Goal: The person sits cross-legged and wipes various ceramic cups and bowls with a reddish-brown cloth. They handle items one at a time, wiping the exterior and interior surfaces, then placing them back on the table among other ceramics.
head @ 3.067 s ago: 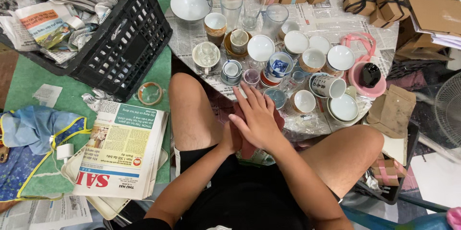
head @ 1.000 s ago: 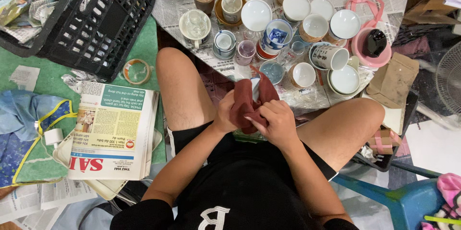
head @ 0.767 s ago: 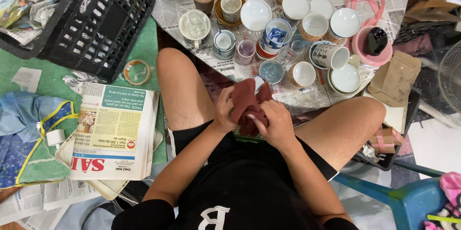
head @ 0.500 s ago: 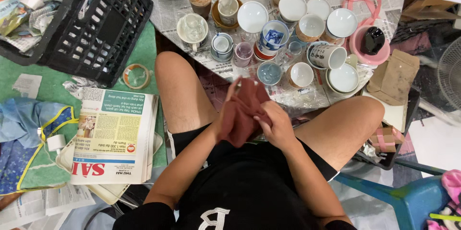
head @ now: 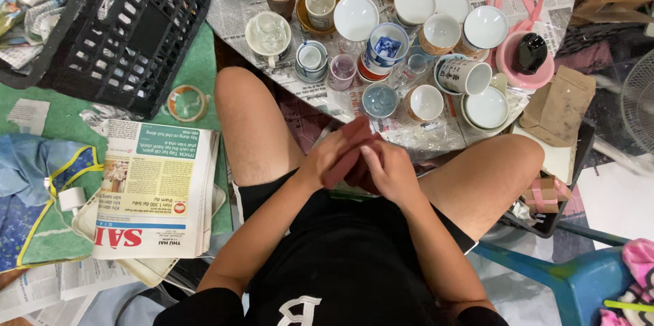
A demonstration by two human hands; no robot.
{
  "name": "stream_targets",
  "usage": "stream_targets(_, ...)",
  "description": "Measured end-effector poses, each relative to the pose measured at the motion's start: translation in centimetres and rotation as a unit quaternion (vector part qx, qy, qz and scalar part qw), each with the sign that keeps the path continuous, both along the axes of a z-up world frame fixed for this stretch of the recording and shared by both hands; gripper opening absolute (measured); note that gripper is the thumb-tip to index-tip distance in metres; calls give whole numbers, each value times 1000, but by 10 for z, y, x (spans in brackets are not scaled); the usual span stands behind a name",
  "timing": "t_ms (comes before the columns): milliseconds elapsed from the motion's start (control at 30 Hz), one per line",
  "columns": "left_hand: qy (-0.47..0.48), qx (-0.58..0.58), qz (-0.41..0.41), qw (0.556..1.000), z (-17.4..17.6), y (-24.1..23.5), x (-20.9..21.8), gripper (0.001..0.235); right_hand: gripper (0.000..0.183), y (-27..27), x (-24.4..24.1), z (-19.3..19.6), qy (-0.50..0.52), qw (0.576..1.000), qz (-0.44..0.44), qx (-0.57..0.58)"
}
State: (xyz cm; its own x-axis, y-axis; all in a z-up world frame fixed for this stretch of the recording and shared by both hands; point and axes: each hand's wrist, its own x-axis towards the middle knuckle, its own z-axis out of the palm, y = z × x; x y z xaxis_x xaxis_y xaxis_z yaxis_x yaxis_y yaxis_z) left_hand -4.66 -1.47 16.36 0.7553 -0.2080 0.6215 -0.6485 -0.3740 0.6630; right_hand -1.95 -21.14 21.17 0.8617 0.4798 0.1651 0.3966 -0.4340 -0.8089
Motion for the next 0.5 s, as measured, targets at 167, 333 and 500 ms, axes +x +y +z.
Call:
stream_targets(167,255,-259,-184,913,4,-8,6,41,29,-2,0,-11,83,983,-49,156)
stream_targets(333,296,-288,-346,843,5,-10,1,45,28,-6,21,17,-20,991,-101,81)
stream_targets(500,335,-328,-313,826,-14,-12,17,49,29,1,46,69,19,993,-87,-78)
